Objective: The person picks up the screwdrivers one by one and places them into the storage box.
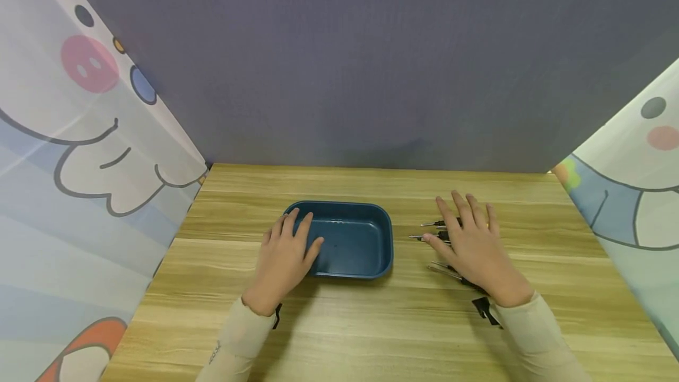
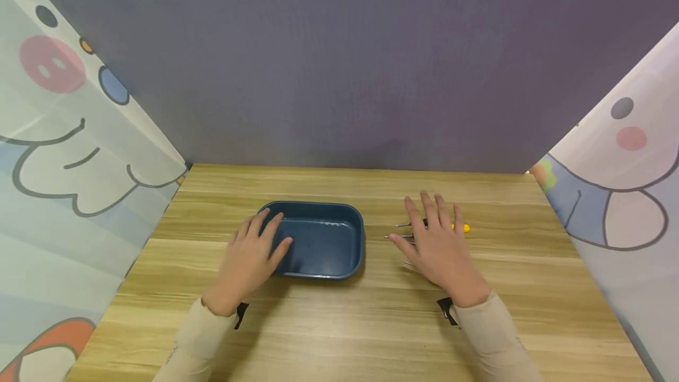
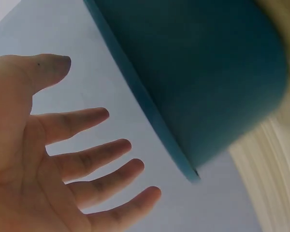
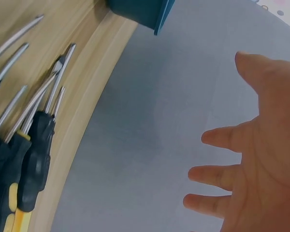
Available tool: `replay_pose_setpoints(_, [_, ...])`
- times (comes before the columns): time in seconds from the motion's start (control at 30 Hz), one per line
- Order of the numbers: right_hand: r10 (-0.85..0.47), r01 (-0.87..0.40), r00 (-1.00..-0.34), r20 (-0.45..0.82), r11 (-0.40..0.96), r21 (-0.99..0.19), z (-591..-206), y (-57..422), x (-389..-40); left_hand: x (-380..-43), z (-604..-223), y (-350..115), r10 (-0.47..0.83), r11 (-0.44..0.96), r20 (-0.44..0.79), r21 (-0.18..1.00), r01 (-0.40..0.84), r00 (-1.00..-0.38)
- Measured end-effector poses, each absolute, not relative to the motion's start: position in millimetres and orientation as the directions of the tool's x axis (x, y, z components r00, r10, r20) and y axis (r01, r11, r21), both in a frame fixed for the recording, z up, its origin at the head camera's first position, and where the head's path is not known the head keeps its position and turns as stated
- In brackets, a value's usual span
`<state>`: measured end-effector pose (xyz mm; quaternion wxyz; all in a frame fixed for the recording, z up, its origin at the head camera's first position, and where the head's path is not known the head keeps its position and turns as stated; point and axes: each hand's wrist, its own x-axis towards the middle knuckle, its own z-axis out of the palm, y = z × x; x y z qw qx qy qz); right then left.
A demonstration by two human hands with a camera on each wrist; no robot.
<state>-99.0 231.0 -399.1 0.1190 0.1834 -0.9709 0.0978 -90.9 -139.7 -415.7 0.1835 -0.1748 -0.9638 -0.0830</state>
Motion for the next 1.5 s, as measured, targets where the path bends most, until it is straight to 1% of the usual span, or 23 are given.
replay_pose_setpoints(0.4, [-0.303, -0.341, -0.923, 0.239, 0.930, -0.135, -399.0, 255.8, -98.4, -95.8, -419.0, -177.5, 0.213, 0.934, 0.385, 0.191, 0.303, -0.898])
replay_pose_setpoints(0.53, [-0.296, -0.332, -0.926, 0.233, 0.934, -0.132, -399.3, 268.3, -101.5, -98.7, -423.2, -186.2, 0.189, 0.938, 0.384, 0.202, 0.282, -0.904])
replay_pose_setpoints(0.67, [-0.306, -0.332, -0.928, 0.215, 0.938, -0.099, -400.7, 280.1, -104.6, -99.7, -427.1, -191.9, 0.180, 0.935, 0.382, 0.220, 0.278, -0.906])
replay_pose_setpoints(0.83, [-0.318, -0.330, -0.932, 0.172, 0.943, -0.047, -406.9, 293.0, -109.7, -100.6, -429.7, -194.2, 0.164, 0.923, 0.357, 0.273, 0.271, -0.920])
replay_pose_setpoints(0.97, [-0.346, -0.360, -0.916, 0.202, 0.932, -0.036, -415.0, 304.5, -114.3, -101.4, -430.2, -194.5, 0.153, 0.916, 0.338, 0.303, 0.261, -0.929])
replay_pose_setpoints(1.2, [-0.384, -0.403, -0.894, 0.230, 0.914, -0.042, -432.8, 326.6, -128.5, -102.0, -429.3, -194.7, 0.157, 0.917, 0.329, 0.302, 0.261, -0.931])
replay_pose_setpoints(1.33, [-0.391, -0.409, -0.896, 0.211, 0.911, -0.049, -437.5, 334.7, -136.8, -102.1, -429.1, -195.0, 0.160, 0.919, 0.327, 0.296, 0.261, -0.932])
replay_pose_setpoints(1.5, [-0.384, -0.397, -0.910, 0.156, 0.916, -0.062, -440.8, 341.4, -142.9, -102.5, -428.5, -195.1, 0.166, 0.916, 0.329, 0.297, 0.269, -0.930])
